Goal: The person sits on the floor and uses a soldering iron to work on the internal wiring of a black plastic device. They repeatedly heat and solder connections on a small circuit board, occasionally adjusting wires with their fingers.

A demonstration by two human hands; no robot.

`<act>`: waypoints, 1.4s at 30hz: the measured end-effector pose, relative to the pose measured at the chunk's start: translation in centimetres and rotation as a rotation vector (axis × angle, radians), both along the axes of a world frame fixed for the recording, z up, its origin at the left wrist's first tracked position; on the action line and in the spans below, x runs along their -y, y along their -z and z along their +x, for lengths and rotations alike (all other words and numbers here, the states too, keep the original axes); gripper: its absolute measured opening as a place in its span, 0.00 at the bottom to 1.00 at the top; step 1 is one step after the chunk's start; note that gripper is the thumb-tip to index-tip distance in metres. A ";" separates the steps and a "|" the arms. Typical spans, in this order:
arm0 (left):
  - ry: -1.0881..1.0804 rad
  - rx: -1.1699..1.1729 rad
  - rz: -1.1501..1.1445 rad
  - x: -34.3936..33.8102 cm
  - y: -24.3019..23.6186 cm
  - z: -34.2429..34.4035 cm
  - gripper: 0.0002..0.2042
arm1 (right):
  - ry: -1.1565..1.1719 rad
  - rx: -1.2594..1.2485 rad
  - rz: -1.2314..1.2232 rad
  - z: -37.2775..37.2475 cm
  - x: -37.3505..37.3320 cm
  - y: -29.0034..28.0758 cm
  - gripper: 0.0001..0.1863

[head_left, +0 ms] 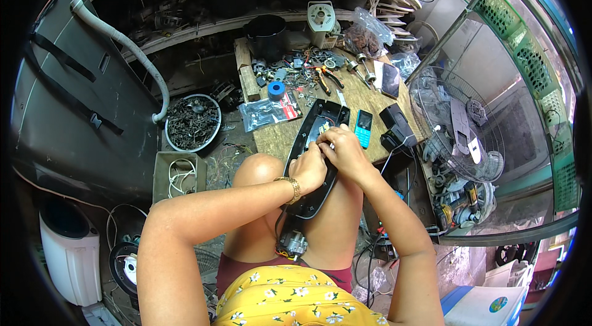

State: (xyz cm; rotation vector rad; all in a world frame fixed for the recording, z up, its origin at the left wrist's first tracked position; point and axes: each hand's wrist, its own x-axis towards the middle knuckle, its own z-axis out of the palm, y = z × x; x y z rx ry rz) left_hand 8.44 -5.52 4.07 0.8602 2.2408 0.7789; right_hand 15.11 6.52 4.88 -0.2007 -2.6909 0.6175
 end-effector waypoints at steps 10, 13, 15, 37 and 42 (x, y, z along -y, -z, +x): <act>0.012 0.019 -0.024 -0.1 0.2 0.0 0.15 | -0.148 0.138 0.167 -0.4 -1.3 -1.2 0.02; 0.005 0.020 -0.012 -0.1 0.3 -0.1 0.15 | -0.146 0.089 0.194 0.0 -1.7 -1.1 0.04; 0.002 0.022 -0.006 -0.4 0.8 0.0 0.15 | -0.091 -0.002 0.246 0.6 -1.6 0.0 0.07; -0.007 0.018 0.010 -0.3 1.2 0.3 0.18 | -0.050 -0.060 0.193 3.1 -0.6 0.8 0.06; -0.004 0.021 0.013 -0.3 1.2 0.2 0.17 | -0.046 -0.078 0.163 3.1 -0.6 0.9 0.06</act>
